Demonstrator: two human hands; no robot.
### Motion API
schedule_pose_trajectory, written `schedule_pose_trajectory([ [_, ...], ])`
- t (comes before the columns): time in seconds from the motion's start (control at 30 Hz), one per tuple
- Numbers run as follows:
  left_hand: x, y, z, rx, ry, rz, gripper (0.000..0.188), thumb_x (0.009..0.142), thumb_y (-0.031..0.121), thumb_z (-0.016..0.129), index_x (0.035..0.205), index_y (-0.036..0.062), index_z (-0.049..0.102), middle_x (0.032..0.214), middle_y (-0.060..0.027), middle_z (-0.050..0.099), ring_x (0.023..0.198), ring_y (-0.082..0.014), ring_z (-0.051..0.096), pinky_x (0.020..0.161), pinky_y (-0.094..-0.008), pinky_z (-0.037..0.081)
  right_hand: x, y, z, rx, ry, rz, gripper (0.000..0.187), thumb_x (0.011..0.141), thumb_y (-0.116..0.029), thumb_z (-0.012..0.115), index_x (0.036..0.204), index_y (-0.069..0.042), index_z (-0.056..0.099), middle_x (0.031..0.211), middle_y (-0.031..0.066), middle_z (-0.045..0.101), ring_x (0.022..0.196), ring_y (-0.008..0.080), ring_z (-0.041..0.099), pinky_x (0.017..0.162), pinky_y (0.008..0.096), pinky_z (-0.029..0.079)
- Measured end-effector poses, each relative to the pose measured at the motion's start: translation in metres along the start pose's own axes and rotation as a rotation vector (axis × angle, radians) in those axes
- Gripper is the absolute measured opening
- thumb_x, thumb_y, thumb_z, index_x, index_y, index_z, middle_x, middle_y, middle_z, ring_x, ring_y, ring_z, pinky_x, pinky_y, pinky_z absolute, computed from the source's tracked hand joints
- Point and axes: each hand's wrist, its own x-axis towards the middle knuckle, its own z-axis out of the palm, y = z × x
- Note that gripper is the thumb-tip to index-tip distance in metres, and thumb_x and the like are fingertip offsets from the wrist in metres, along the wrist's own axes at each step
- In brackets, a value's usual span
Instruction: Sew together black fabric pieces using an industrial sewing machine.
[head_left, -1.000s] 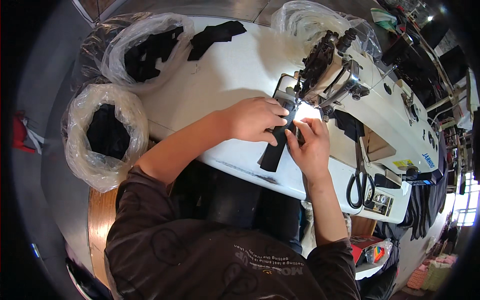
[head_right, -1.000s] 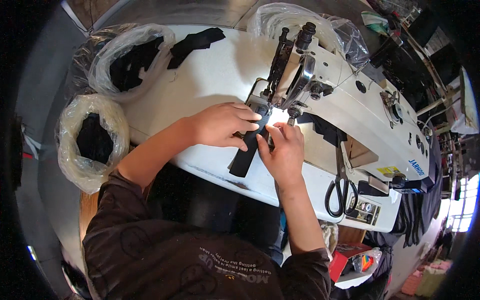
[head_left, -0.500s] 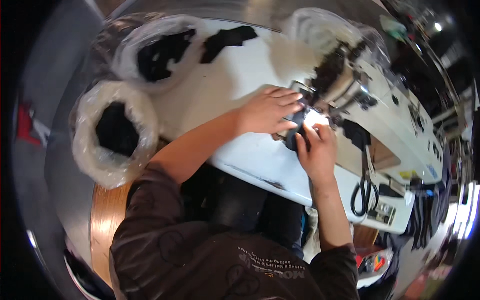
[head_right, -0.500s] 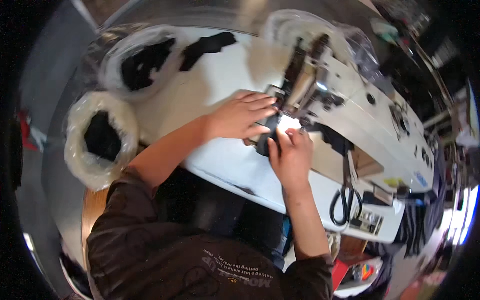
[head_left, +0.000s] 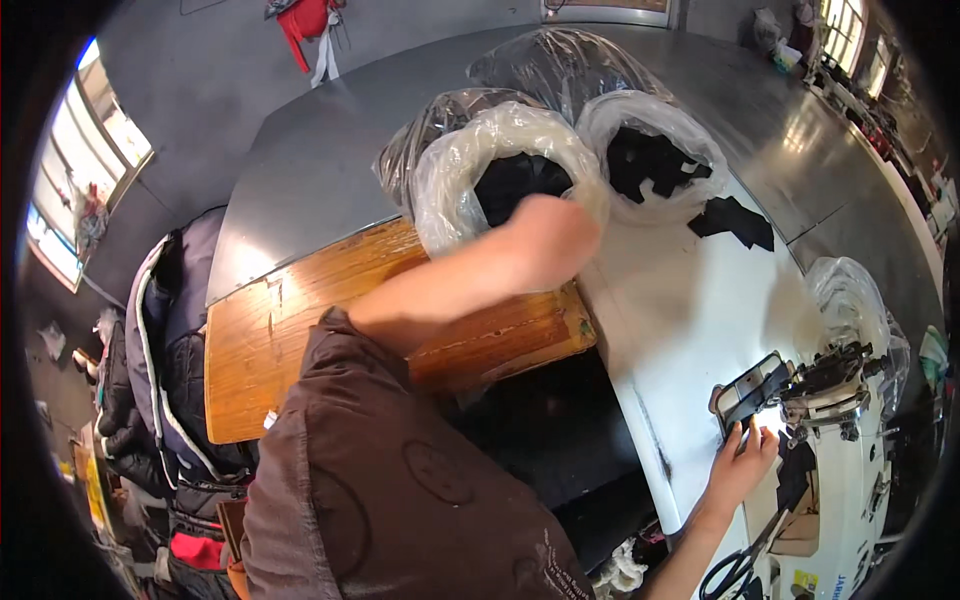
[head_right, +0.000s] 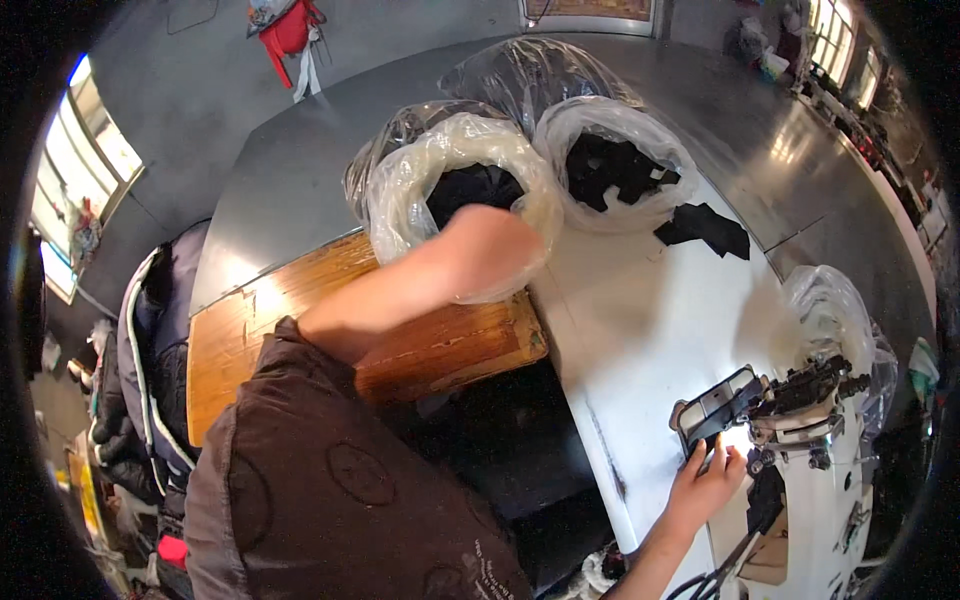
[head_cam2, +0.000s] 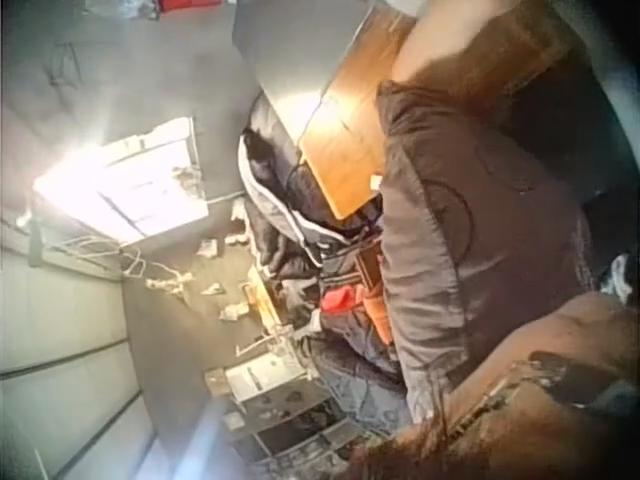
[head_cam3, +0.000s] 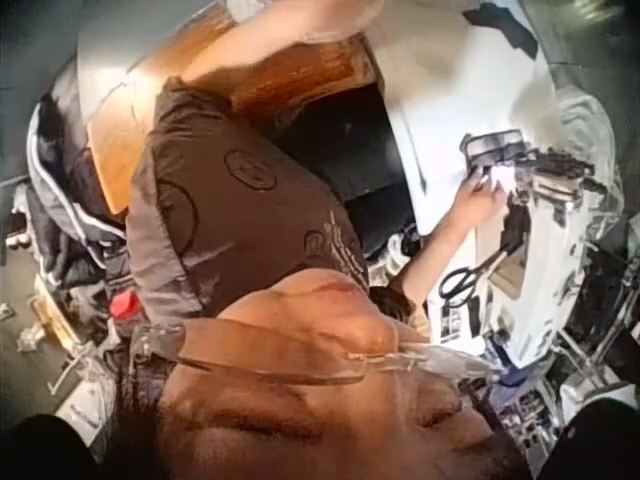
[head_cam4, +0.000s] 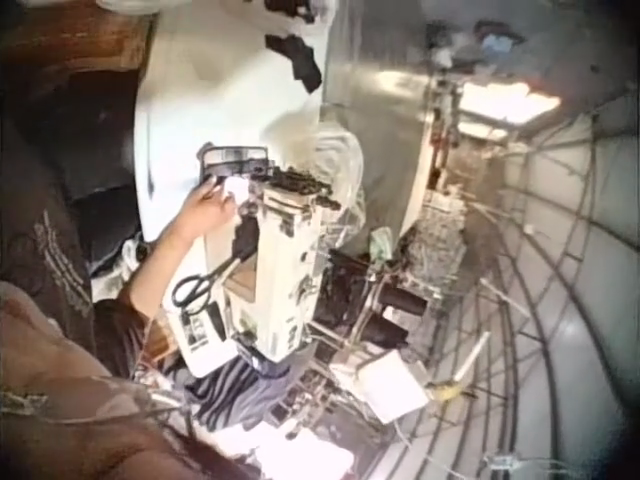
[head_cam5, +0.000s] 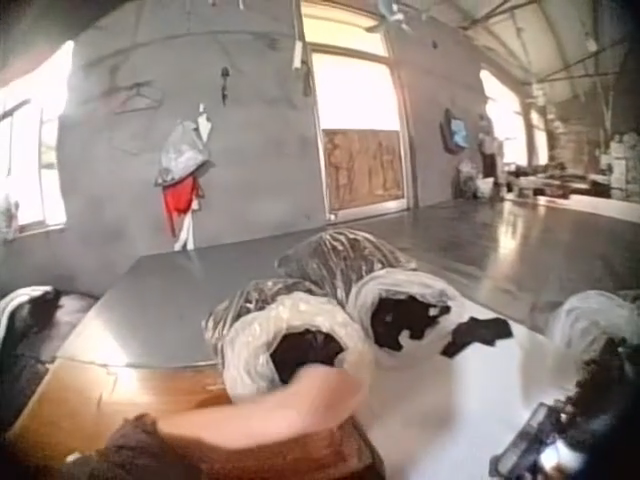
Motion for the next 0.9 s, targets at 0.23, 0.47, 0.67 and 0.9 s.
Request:
schedule_pose_trajectory([
  [0.23, -0.01, -0.078, 0.073, -0.036, -0.025, -0.275, 0.012, 0.089, 0.018, 0.072, 0.095, 0.0089, 0.077, 0.097, -0.0167, 0.072, 0.097, -0.0388, 0.075, 0.082, -0.0534, 0.061, -0.022, 0.03, 0.017, -0.088, 0.127, 0.074, 0.033, 0.097, -0.024, 0.08, 0.118, 0.001, 0.08, 0.111, 0.0214, 0.064, 0.108, 0.0404, 0.063, 0.095, 0.0506, 0.052],
  [0.47, -0.043, -0.089, 0.036, -0.048, 0.287, -0.084, 0.012, 0.091, 0.005, 0.074, 0.102, 0.0024, 0.072, 0.11, -0.0162, 0.067, 0.101, -0.0415, 0.068, 0.087, -0.0495, 0.057, 0.004, -0.021, 0.002, 0.059, 0.172, 0.021, 0.027, 0.088, -0.016, 0.084, 0.11, -0.001, 0.079, 0.104, 0.0137, 0.063, 0.097, 0.0354, 0.063, 0.083, 0.0462, 0.053],
  [0.67, -0.005, -0.002, -0.046, -0.374, 0.679, -0.086, 0.017, 0.102, 0.004, 0.072, 0.118, 0.0052, 0.075, 0.109, -0.0155, 0.075, 0.093, -0.0367, 0.074, 0.083, -0.0363, 0.058, -0.002, -0.011, -0.008, 0.018, 0.165, 0.036, 0.028, 0.09, -0.018, 0.084, 0.112, -0.002, 0.079, 0.104, 0.013, 0.063, 0.096, 0.0341, 0.063, 0.083, 0.0456, 0.052],
  [0.9, 0.091, 0.176, 0.004, -0.974, 0.481, 0.73, 0.026, 0.087, -0.005, 0.075, 0.111, 0.0058, 0.075, 0.123, -0.0076, 0.069, 0.094, -0.0272, 0.074, 0.079, -0.0388, 0.062, 0.005, -0.016, -0.012, 0.004, 0.087, 0.036, 0.031, 0.091, -0.017, 0.083, 0.118, -0.003, 0.08, 0.105, 0.0131, 0.063, 0.099, 0.0336, 0.062, 0.087, 0.046, 0.051],
])
